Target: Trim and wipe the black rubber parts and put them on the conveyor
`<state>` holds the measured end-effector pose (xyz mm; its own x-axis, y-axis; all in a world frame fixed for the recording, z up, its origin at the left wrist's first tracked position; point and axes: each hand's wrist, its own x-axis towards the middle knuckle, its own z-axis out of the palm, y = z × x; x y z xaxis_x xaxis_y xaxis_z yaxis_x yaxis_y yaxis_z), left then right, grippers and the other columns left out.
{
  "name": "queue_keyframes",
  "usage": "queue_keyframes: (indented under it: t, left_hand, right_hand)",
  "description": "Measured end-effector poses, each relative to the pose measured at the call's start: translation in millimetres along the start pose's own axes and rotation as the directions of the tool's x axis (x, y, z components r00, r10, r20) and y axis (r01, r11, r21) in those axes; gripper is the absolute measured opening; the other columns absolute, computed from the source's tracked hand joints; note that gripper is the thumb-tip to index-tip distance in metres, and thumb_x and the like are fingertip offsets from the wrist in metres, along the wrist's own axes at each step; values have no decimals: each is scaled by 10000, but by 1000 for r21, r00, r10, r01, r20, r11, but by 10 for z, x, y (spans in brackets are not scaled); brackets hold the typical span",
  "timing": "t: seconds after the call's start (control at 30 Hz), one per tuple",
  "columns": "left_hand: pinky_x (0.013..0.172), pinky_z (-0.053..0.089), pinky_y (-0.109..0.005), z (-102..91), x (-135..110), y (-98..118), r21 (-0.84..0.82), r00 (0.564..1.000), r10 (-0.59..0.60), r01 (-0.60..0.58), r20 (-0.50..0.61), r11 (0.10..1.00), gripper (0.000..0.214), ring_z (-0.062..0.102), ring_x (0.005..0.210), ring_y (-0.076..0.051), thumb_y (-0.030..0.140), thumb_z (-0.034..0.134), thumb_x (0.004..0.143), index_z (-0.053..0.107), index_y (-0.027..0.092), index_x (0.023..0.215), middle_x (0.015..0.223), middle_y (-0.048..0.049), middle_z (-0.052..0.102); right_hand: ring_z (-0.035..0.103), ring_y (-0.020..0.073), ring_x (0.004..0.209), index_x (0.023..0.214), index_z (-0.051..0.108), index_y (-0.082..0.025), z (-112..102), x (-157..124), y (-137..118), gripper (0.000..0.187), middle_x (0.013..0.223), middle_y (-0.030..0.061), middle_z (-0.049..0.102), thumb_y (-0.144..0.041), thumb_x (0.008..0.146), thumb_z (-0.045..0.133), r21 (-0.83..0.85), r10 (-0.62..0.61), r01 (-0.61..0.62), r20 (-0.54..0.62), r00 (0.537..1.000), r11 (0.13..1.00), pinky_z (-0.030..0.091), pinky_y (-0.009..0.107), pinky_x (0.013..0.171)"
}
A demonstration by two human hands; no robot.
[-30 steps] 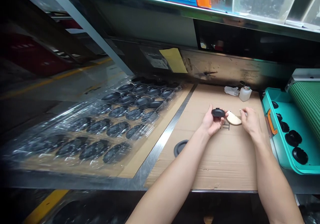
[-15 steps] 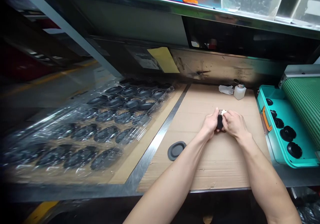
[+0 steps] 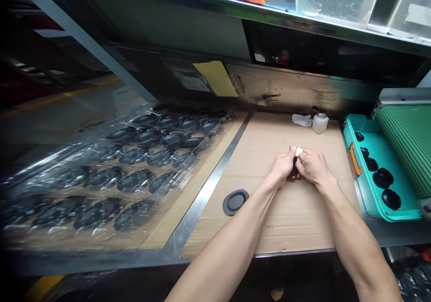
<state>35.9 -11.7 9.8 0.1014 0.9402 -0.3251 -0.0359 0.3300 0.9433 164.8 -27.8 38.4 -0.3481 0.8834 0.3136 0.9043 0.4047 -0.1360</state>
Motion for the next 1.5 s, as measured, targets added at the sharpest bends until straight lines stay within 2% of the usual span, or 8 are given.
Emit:
queue_keyframes:
  t: [0.53,0.63,0.7,0.8,0.9,1.0,1.37,1.5]
  left_hand:
    - [338,393,-281,8,-36,35,-46,1000,-3,3,18,999,591,578,353,-216,636,496,925,612,154,602,432,-100,586]
    - [332,404,-262,-15,-33,80,-166,999,-44,45,8,985,516,578,356,-197,558,493,957,641,128,713,478,-88,611]
    - [339,423,-236,-69,-24,135,-350,989,-140,146,41,925,479,615,402,-187,479,402,1008,650,103,846,549,-96,645]
    - [367,465,-201,-190,-7,222,-579,943,-287,332,171,745,454,685,518,-193,349,281,1034,622,48,1023,661,-140,680]
    - [386,494,-184,-288,5,279,-691,905,-330,420,268,589,424,713,579,-197,289,273,1028,582,25,1148,752,-158,688]
    - [393,513,-184,-320,4,305,-726,890,-335,449,310,521,436,720,595,-197,288,255,1037,561,24,1199,787,-155,680]
    - [418,518,-168,-323,-13,315,-719,884,-336,462,325,519,452,721,623,-192,308,242,1046,572,18,1155,786,-158,673]
    - [429,515,-189,-328,-18,303,-700,895,-281,445,346,559,490,717,665,-203,436,287,1042,598,59,1067,845,-171,692]
  right_hand:
    - [591,150,714,779,698,-207,-13,-5,-35,213,845,33,705,-251,902,529,55,88,-88,11,996,995,345,257,634]
    - [605,151,712,769,710,-218,-12,-4,3,188,811,19,712,-270,872,561,131,128,-126,-7,992,983,358,250,632]
    - [623,150,742,817,726,-213,7,-2,63,223,833,26,722,-297,895,535,231,161,-128,-131,978,964,396,242,673]
    - [644,164,780,858,735,-190,56,6,207,268,861,54,735,-323,904,508,308,293,-196,-313,903,931,435,253,738]
    - [653,188,784,826,741,-187,105,14,377,258,850,64,744,-328,865,529,291,395,-307,-319,862,906,441,276,739]
    - [656,203,772,820,751,-192,145,13,511,277,851,69,754,-351,852,527,257,452,-386,-293,843,886,435,291,728]
    - [659,212,779,832,760,-207,240,5,604,313,843,70,756,-380,853,501,208,474,-432,-247,845,878,434,293,745]
    - [660,216,777,854,766,-212,236,5,634,310,853,74,759,-373,844,501,189,512,-479,-214,831,857,436,294,740]
